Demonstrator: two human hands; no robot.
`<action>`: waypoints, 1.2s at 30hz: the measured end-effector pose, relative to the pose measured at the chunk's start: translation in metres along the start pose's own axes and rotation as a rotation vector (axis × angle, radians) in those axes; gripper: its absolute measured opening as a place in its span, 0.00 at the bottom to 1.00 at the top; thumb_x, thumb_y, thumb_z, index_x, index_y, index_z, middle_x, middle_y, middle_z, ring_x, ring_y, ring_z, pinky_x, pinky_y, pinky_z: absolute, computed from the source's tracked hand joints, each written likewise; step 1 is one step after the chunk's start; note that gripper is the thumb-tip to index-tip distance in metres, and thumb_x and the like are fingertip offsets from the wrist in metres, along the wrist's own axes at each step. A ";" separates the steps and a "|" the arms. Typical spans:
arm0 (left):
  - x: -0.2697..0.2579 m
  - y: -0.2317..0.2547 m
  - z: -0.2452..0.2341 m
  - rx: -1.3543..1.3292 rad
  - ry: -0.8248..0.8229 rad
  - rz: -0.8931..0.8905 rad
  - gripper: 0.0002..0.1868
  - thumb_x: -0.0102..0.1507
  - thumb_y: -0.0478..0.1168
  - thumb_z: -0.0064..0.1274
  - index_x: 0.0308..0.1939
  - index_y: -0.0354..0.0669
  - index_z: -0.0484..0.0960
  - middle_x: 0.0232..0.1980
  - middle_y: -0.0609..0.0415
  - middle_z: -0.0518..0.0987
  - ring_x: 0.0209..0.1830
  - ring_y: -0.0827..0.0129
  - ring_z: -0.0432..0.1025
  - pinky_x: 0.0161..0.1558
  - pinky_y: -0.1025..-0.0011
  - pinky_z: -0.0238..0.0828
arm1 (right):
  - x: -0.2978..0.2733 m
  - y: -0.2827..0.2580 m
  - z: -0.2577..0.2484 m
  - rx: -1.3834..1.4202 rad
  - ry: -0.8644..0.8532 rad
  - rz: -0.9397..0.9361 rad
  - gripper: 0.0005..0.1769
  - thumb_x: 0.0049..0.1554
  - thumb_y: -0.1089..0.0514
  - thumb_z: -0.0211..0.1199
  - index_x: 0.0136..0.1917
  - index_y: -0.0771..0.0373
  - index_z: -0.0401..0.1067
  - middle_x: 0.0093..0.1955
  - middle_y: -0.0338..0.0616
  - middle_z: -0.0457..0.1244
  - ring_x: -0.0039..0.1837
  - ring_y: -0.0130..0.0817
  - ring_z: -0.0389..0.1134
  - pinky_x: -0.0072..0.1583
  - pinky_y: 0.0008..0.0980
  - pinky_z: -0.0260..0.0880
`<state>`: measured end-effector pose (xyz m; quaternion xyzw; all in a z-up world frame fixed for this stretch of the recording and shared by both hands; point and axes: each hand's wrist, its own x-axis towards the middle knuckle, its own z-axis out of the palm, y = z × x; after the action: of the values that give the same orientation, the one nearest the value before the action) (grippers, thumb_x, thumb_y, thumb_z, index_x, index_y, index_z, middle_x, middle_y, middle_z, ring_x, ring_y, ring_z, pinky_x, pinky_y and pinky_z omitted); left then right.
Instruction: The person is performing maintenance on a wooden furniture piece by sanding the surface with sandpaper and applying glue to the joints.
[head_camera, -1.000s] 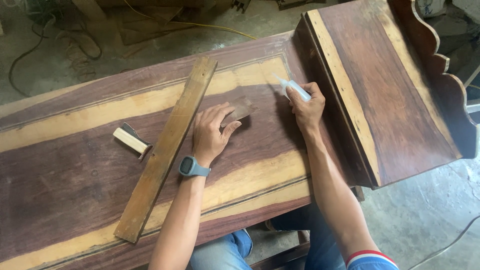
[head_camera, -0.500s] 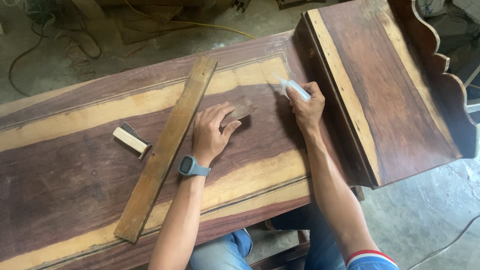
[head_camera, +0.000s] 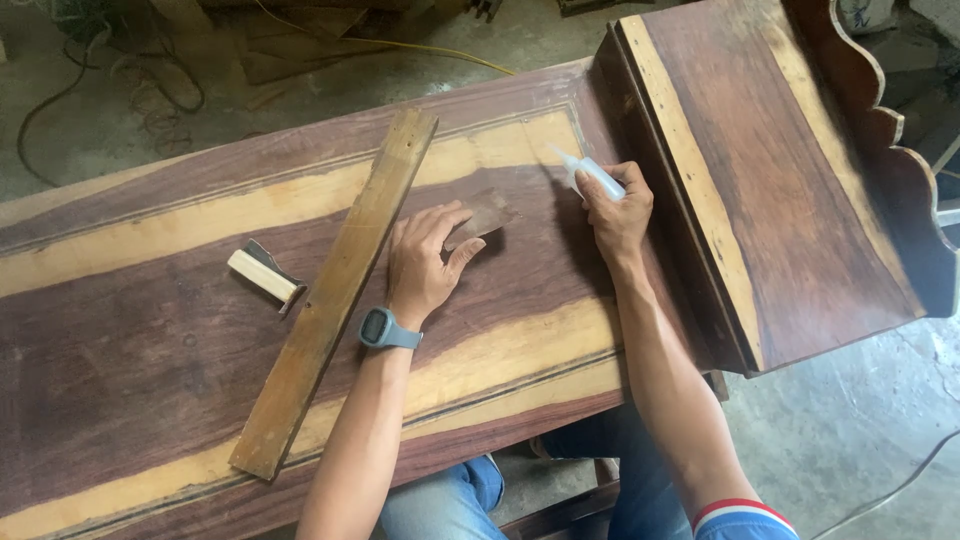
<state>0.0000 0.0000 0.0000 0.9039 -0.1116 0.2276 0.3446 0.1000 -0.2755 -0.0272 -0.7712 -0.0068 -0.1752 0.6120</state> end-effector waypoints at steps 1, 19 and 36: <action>0.000 0.000 0.000 -0.004 0.001 -0.006 0.23 0.67 0.66 0.51 0.54 0.57 0.81 0.57 0.55 0.82 0.61 0.61 0.74 0.59 0.64 0.63 | 0.000 0.000 0.000 0.005 -0.004 0.003 0.18 0.57 0.55 0.79 0.50 0.68 0.76 0.25 0.47 0.64 0.25 0.26 0.64 0.29 0.22 0.62; -0.002 -0.003 0.002 0.044 -0.015 0.031 0.25 0.68 0.66 0.48 0.60 0.59 0.80 0.60 0.56 0.80 0.62 0.61 0.73 0.59 0.63 0.62 | -0.002 -0.011 -0.001 0.021 -0.015 0.023 0.19 0.57 0.54 0.79 0.52 0.69 0.76 0.26 0.49 0.65 0.26 0.27 0.66 0.30 0.22 0.64; 0.060 0.032 0.088 0.528 -0.116 0.106 0.17 0.71 0.39 0.47 0.63 0.42 0.76 0.61 0.45 0.74 0.56 0.55 0.69 0.55 0.58 0.65 | -0.046 -0.015 -0.046 0.504 -0.007 0.369 0.21 0.63 0.53 0.65 0.62 0.69 0.68 0.39 0.53 0.67 0.36 0.32 0.72 0.37 0.21 0.72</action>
<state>0.0702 -0.0860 -0.0106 0.9668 -0.1151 0.2144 0.0779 0.0415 -0.3061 -0.0174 -0.5841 0.0879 -0.0513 0.8052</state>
